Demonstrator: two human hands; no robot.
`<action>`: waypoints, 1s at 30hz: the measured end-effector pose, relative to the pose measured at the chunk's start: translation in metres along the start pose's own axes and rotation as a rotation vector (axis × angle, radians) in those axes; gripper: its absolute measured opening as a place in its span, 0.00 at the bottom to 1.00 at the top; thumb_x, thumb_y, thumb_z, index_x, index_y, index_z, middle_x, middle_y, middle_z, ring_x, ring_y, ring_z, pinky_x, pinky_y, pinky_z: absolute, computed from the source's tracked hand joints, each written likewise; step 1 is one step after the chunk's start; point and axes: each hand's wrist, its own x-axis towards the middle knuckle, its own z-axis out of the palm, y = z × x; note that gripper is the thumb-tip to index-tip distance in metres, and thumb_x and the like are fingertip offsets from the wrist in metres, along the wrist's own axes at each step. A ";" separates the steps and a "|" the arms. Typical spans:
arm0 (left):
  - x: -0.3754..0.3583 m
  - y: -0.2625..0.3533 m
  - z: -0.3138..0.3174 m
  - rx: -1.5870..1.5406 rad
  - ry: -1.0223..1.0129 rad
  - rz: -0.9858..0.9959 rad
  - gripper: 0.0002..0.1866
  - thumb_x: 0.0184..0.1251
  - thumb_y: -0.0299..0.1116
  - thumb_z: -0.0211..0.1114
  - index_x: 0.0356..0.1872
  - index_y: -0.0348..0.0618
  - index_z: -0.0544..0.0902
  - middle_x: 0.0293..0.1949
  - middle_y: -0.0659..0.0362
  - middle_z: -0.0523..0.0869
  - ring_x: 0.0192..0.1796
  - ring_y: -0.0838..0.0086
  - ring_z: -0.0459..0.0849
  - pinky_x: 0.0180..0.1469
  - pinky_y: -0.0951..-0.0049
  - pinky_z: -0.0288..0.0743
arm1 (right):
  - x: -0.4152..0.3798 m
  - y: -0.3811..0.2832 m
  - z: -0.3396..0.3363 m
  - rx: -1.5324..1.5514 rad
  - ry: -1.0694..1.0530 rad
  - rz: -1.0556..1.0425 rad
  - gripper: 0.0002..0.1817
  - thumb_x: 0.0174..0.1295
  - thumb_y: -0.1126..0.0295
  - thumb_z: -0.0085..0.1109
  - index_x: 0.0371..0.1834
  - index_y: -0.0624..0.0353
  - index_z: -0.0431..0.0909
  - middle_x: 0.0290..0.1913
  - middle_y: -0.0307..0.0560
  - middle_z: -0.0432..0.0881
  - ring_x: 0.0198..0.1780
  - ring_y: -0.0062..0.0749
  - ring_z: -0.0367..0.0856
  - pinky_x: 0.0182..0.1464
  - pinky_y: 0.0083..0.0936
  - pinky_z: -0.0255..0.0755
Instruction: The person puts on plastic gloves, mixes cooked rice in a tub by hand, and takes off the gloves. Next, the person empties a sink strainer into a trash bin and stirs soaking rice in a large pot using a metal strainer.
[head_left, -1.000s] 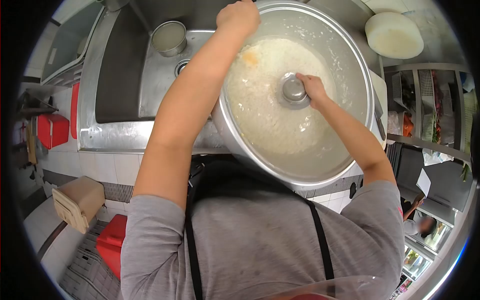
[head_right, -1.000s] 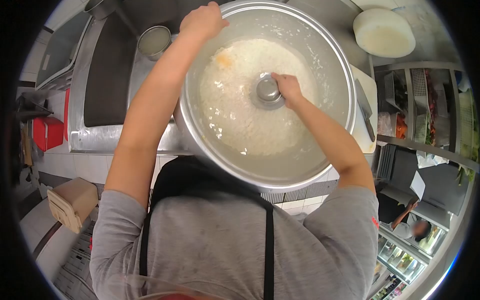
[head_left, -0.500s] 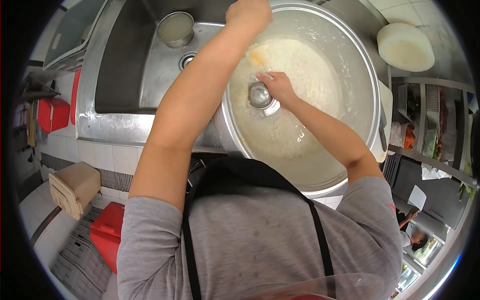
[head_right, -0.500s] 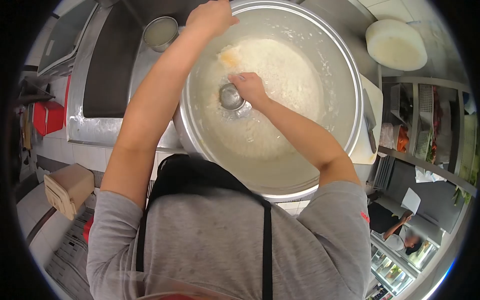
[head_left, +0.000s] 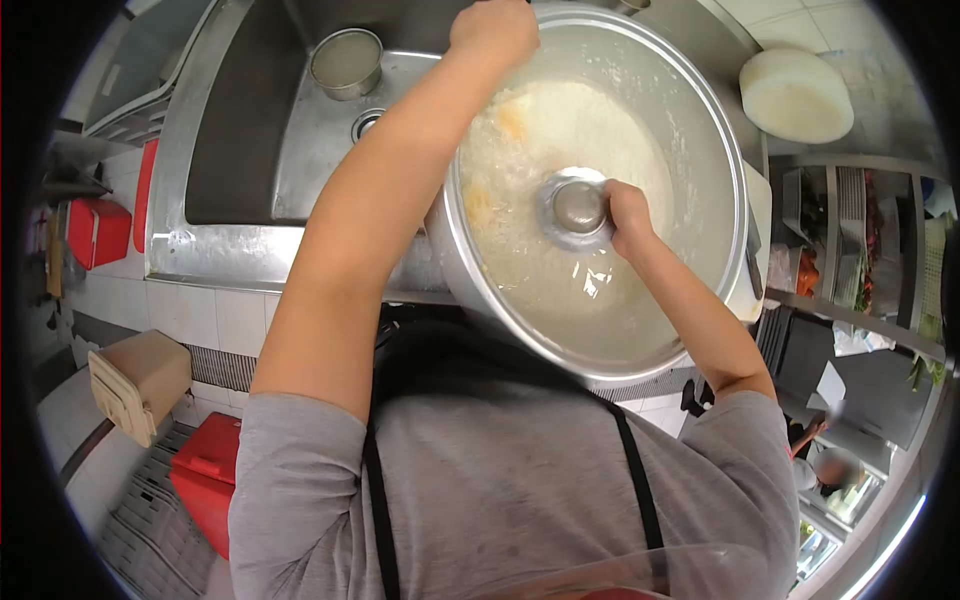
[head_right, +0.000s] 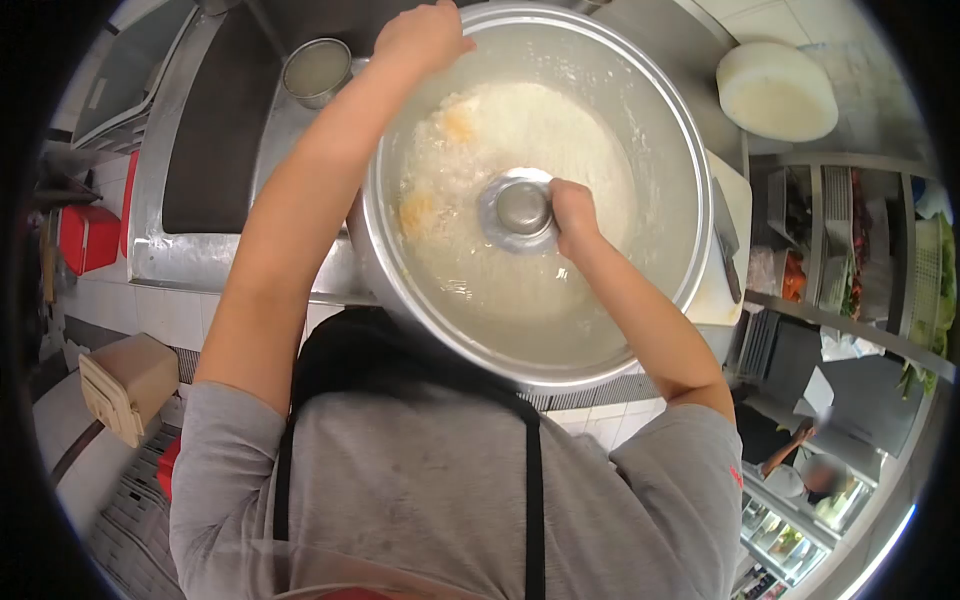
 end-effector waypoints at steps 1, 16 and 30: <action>-0.002 0.002 -0.001 0.003 0.006 0.037 0.17 0.51 0.37 0.61 0.38 0.36 0.75 0.37 0.44 0.81 0.42 0.56 0.81 0.44 0.62 0.74 | -0.004 0.005 0.002 0.002 0.014 0.004 0.16 0.51 0.63 0.61 0.27 0.68 0.74 0.27 0.44 0.75 0.28 0.29 0.74 0.30 0.28 0.68; 0.006 -0.004 0.000 -0.076 -0.066 0.060 0.13 0.55 0.28 0.50 0.40 0.32 0.74 0.38 0.44 0.81 0.43 0.56 0.80 0.45 0.63 0.74 | 0.021 0.019 0.012 -0.280 0.018 -0.029 0.09 0.57 0.69 0.53 0.32 0.66 0.75 0.28 0.44 0.76 0.26 0.23 0.71 0.29 0.23 0.66; 0.014 -0.012 0.013 -0.085 0.056 0.110 0.12 0.55 0.28 0.48 0.37 0.32 0.75 0.33 0.43 0.81 0.38 0.55 0.82 0.40 0.61 0.76 | 0.060 0.046 0.117 -0.043 0.416 -0.299 0.15 0.57 0.65 0.51 0.31 0.70 0.76 0.32 0.53 0.76 0.34 0.36 0.74 0.37 0.31 0.68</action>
